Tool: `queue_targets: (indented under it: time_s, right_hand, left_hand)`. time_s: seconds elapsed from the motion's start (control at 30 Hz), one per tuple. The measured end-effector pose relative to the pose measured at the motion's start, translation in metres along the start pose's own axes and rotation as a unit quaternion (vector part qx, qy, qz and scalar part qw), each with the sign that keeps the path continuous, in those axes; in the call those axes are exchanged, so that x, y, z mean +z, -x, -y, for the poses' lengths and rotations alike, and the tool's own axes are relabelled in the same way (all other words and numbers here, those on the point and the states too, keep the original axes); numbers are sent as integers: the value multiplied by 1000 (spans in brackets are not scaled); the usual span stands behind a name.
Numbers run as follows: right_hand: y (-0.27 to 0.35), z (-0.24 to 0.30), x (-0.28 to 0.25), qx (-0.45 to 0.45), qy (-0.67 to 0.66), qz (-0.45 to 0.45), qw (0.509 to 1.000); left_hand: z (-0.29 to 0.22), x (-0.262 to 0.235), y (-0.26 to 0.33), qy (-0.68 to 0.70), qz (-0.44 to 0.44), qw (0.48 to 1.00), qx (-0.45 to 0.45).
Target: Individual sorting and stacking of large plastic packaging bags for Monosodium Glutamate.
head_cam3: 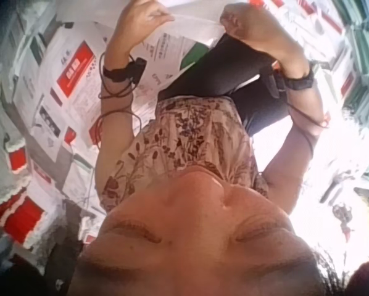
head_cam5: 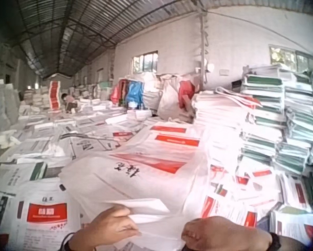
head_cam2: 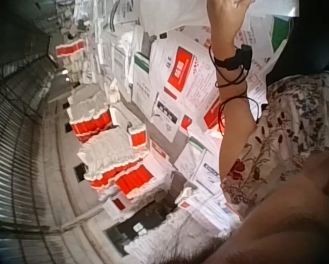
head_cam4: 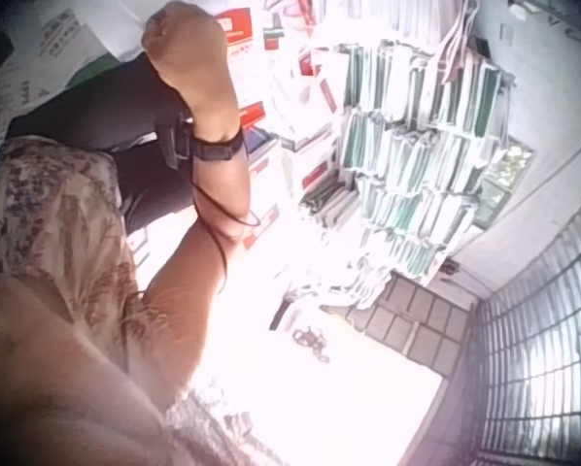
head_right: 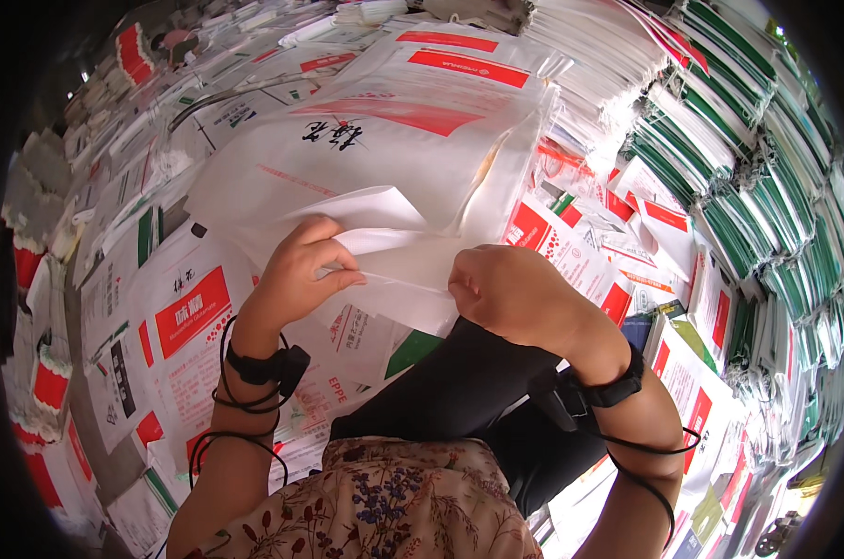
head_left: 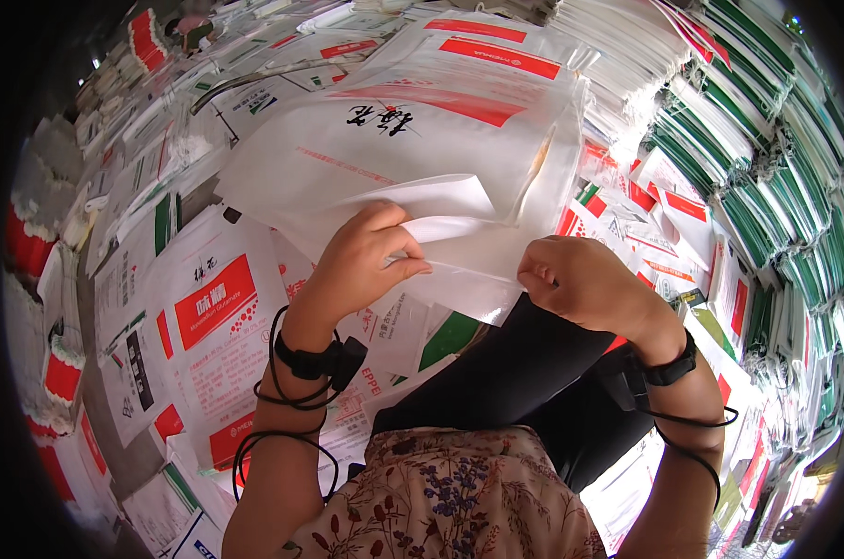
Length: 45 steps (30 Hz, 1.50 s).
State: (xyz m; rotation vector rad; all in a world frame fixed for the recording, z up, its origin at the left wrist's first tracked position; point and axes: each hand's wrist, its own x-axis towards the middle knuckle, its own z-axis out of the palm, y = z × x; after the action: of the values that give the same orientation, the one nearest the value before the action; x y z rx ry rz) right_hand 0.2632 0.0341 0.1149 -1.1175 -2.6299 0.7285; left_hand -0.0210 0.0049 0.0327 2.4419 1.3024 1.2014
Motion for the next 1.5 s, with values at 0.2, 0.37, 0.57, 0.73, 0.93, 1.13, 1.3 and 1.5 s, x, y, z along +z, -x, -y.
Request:
queue_targets:
  time_s: [0.2, 0.37, 0.57, 0.73, 0.93, 1.13, 1.3, 1.5]
  right_hand:
    - [-4, -8, 2, -8, -38, 0, 999]
    - [-3, 0, 10, -72, -17, -76, 994]
    - [0, 2, 12, -105, 65, -101, 987]
    - [11, -10, 4, -78, -87, -143, 983]
    - [11, -40, 9, -128, -76, -179, 973]
    - [11, -21, 8, -48, -81, -183, 979]
    - [5, -15, 8, 44, -221, -135, 965]
    - [0, -17, 17, -77, -49, -222, 971]
  left_hand:
    - [-9, -4, -5, 39, 45, 998, 3]
    - [-12, 4, -6, 20, 58, 998, 11]
    - [-7, 9, -4, 36, 68, 997, 7]
    - [-10, 5, -5, -22, 5, 999, -36]
    - [-5, 10, -4, -4, -77, 997, -22]
    - [-7, 9, -3, 24, -85, 995, -43]
    - [-6, 3, 0, 52, -29, 997, -52]
    - [-11, 5, -4, 53, -53, 997, -24]
